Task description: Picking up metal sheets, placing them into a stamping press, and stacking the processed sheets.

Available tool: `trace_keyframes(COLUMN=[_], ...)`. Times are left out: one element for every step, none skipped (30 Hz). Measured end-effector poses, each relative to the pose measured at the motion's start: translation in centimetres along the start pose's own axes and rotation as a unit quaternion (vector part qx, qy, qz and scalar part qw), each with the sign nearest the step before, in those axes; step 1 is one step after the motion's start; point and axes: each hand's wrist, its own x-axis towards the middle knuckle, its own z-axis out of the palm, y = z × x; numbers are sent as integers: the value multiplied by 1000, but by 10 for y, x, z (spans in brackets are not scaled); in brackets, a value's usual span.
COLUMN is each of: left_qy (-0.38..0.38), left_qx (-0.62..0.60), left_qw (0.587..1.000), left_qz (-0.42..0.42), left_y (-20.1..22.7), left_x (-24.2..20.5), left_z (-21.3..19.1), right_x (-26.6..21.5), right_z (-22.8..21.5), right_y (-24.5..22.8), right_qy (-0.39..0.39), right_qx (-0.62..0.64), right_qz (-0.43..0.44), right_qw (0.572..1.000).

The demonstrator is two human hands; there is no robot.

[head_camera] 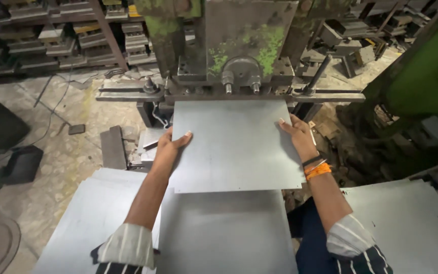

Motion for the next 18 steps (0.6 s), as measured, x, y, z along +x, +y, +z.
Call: trace_keyframes(left_qy=[-13,-26,-23,-24,-24,-21,-16,-12,-8,4,15,19,63,103,107,88,67,70], left_qx=[16,32,32,26,19,19,61,103,100,129,156,152,264,372,371,260,141,140], left_qw=[1000,999,999,999,999,999,997,992,992,989,986,987,961,920,920,960,972,972], left_qz=[11,21,16,23,27,20,49,78,77,68,57,53,61,67,62,-62,-178,-177], left_y=[-3,-7,-4,-2,0,-19,-32,-46,-35,-23,-14,-29,-43,-57,-68,-79,-85,-89], left_x=[-2,-3,-11,-18,-26,-45,-59,-71,-104,-136,-169,-171,-176,-181,-184,-187,-184,-178], left_z=[-2,-4,-4,-3,-3,-17,-29,-40,-39,-37,-34,-41,-49,-58,-64,-69,-76,-80], right_x=[-6,-11,-10,-8,-6,-42,-71,-99,-124,-148,-174,-179,-184,-191,-188,-186,-179,-176], right_z=[3,5,3,0,-3,-1,2,4,8,12,13,11,11,10,7,5,5,12], right_y=[-4,-7,-5,-2,2,-3,-11,-21,-19,-17,-14,-1,12,26,44,61,78,73], right_qy=[-2,-5,-7,-8,-11,-15,-10,-6,-10,-3,3,-3,1,5,-1,-13,-23,-26], right_qx=[-48,-96,-97,-95,-94,-97,-194,-289,-290,-268,-248,-252,-311,-369,-371,-378,-382,-381], right_qz=[-29,-58,-53,-62,-68,-61,-106,-150,-150,-101,-51,-50,-38,-27,-25,23,67,66], right_qw=[998,994,994,994,993,993,975,946,945,958,967,967,950,929,928,926,921,922])
